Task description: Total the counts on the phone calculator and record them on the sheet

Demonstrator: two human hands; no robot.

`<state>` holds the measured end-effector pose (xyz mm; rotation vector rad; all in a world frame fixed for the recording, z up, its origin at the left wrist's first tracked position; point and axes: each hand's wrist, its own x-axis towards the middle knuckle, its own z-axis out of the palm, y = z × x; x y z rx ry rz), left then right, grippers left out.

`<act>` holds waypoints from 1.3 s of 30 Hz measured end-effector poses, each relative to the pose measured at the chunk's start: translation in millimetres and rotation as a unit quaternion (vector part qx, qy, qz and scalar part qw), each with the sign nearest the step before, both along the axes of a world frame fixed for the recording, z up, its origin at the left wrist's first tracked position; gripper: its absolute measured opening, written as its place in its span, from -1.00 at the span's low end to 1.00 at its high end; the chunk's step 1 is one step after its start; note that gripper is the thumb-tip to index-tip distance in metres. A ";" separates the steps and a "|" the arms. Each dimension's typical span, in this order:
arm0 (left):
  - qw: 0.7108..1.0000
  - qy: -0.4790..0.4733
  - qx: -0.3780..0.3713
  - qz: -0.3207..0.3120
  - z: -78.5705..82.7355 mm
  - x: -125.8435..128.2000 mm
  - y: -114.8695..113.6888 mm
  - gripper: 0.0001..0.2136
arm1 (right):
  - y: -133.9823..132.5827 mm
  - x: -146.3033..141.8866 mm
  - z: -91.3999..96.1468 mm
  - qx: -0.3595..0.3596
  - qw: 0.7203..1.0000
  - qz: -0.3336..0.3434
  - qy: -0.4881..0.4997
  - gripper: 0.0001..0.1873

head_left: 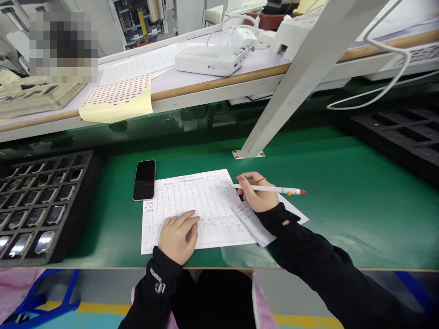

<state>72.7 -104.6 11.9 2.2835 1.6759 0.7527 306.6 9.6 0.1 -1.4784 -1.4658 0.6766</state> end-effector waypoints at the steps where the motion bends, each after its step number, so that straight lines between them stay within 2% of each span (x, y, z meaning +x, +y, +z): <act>1: 1.000 0.000 0.001 0.000 -0.1 0.1 0.1 -0.76 | -0.3 1.2 -0.4 0.004 1.000 0.008 -0.028 -0.58; 7: 1.000 0.009 0.005 -0.002 -1.4 0.2 -1.7 -0.75 | 1.8 8.0 -9.1 0.078 0.970 0.063 -0.222 -0.59; 13: 1.000 0.018 0.009 -0.008 -2.8 -10.4 -9.0 -0.72 | -0.4 5.1 -13.4 0.135 0.952 0.073 -0.266 -0.56; 16: 1.000 0.007 0.025 0.018 -4.0 -25.4 -14.1 -0.72 | -2.8 4.3 -12.6 0.129 0.951 0.038 -0.279 -0.53; 20: 0.994 0.049 0.025 0.096 -5.9 -51.1 -29.1 -0.70 | -3.3 6.8 -11.1 0.106 0.941 0.014 -0.322 -0.45; 22: 0.989 0.074 -0.003 0.125 -6.0 -63.5 -39.3 -0.56 | -2.6 7.9 -9.6 0.093 0.947 0.045 -0.304 -0.44; 25: 0.989 0.076 -0.049 0.121 -5.2 -78.4 -51.2 -0.23 | -1.1 7.2 -6.1 0.090 0.962 0.109 -0.235 -0.47; 27: 0.989 0.066 -0.067 0.118 -4.8 -84.1 -54.0 -0.12 | 0.6 5.4 -2.5 0.093 0.968 0.118 -0.202 -0.50; 32: 0.991 0.049 -0.055 0.109 -6.8 -84.8 -47.8 -0.04 | 8.5 -7.8 19.0 0.079 0.978 0.076 -0.175 -0.55; 35: 0.991 0.050 -0.035 0.117 -9.0 -78.3 -44.4 -0.04 | 16.0 -25.6 33.9 0.061 0.981 0.075 -0.166 -0.55; 39: 0.989 0.051 -0.006 0.141 -12.4 -62.5 -43.6 -0.02 | 30.5 -53.8 34.1 0.053 0.978 0.100 -0.175 -0.55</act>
